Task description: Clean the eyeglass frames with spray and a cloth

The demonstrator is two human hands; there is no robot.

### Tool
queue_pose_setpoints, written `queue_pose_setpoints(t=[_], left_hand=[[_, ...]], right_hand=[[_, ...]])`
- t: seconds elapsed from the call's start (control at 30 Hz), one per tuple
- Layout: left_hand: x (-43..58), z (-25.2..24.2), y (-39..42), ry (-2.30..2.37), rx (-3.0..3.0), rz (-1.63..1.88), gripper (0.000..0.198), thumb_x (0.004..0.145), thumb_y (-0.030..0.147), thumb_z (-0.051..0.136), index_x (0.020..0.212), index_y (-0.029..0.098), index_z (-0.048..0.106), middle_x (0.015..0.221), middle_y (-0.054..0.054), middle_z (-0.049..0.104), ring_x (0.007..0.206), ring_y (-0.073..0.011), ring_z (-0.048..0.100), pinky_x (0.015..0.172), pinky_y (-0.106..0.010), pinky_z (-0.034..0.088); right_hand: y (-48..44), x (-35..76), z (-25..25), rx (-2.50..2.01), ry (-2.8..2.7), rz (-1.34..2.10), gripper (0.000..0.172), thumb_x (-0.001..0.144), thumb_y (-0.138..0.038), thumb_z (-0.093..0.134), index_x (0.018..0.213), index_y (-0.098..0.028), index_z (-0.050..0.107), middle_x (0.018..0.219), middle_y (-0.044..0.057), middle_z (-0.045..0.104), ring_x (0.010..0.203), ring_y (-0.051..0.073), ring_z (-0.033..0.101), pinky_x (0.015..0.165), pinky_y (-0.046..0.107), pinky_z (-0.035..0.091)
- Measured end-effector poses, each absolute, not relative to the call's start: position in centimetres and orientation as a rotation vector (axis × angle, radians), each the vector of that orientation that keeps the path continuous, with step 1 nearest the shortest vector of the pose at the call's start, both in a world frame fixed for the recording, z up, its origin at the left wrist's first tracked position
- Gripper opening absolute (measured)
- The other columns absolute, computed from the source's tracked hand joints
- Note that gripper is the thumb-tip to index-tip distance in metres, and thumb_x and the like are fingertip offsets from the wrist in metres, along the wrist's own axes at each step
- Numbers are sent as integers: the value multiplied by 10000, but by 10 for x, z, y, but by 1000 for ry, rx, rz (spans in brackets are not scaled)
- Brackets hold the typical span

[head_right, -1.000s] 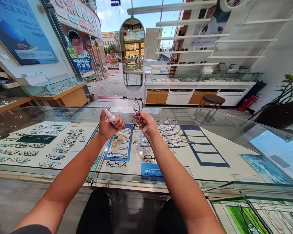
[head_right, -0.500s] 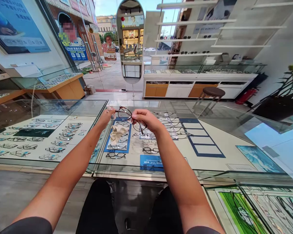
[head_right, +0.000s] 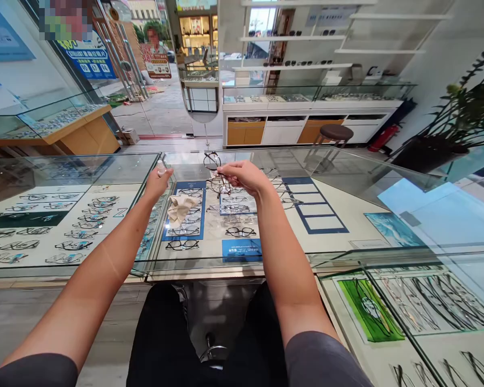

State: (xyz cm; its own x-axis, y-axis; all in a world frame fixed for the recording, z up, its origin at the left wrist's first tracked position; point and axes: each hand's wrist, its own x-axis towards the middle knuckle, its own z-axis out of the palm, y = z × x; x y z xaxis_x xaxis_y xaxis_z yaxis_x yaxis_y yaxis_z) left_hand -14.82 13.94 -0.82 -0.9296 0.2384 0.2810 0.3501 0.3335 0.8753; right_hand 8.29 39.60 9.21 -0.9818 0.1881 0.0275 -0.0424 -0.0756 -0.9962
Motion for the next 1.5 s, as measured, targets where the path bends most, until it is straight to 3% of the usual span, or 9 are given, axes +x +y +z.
queue_pose_setpoints(t=[0.13, 0.43, 0.67, 0.9, 1.03, 1.2, 1.33, 1.5], left_hand=[[-150, -10, 138, -2514, -540, -1575, 293, 941, 502, 700, 903, 227, 605, 732, -7, 578, 713, -216, 573, 745, -339, 458], [-144, -3, 142, -2534, -505, -1486, 253, 919, 422, 715, 843, 237, 560, 787, -28, 600, 773, -244, 578, 811, -354, 460], [-139, 1, 140, -2540, -477, -1493, 245, 872, 415, 733, 813, 232, 581, 781, -32, 637, 781, -236, 595, 788, -343, 449], [-133, 5, 138, -2517, -458, -1504, 203, 802, 399, 746, 821, 228, 638, 804, -41, 695, 796, -235, 622, 777, -345, 444], [-130, 7, 139, -2575, -469, -1425, 221, 830, 435, 733, 855, 237, 639, 890, -59, 731, 870, -255, 648, 819, -356, 467], [-126, 10, 141, -2582, -405, -1205, 310, 851, 466, 750, 1032, 245, 631, 1132, -123, 770, 1235, -382, 624, 1078, -507, 415], [-119, 13, 142, -2462, -345, -1186, 468, 841, 495, 781, 1184, 231, 604, 1346, -188, 717, 1363, -444, 548, 1103, -589, 358], [-111, 21, 140, -2259, -307, -1164, 360, 931, 445, 662, 1208, 227, 589, 1370, -178, 687, 1344, -409, 570, 1104, -567, 329]], right_hand=[[373, 86, 85, -458, -1724, 2375, 262, 790, -207, 925, 716, -181, 675, 535, -46, 586, 424, 41, 363, 391, 195, 265], [313, 122, 53, -873, -1050, 2445, 335, 840, -344, 925, 847, -228, 611, 570, -97, 632, 373, 36, 419, 337, 167, 280], [295, 125, 58, -1009, -832, 2473, 196, 1010, -295, 743, 899, -209, 607, 580, -92, 653, 372, 30, 437, 359, 144, 270], [291, 120, 61, -1026, -795, 2517, 281, 1045, -321, 703, 849, -221, 528, 547, -86, 606, 371, 45, 393, 355, 147, 241], [292, 119, 63, -1024, -828, 2531, 260, 1084, -312, 627, 864, -222, 523, 560, -81, 591, 372, 44, 383, 359, 151, 229], [293, 115, 61, -1005, -864, 2544, 313, 1123, -322, 545, 830, -217, 515, 551, -77, 557, 366, 42, 364, 345, 156, 213], [292, 119, 61, -996, -883, 2553, 334, 1117, -329, 541, 804, -212, 527, 536, -73, 526, 371, 47, 340, 342, 166, 195], [302, 129, 70, -833, -1246, 2386, 165, 994, -293, 670, 862, -201, 637, 589, -71, 563, 407, 56, 319, 380, 192, 205]])
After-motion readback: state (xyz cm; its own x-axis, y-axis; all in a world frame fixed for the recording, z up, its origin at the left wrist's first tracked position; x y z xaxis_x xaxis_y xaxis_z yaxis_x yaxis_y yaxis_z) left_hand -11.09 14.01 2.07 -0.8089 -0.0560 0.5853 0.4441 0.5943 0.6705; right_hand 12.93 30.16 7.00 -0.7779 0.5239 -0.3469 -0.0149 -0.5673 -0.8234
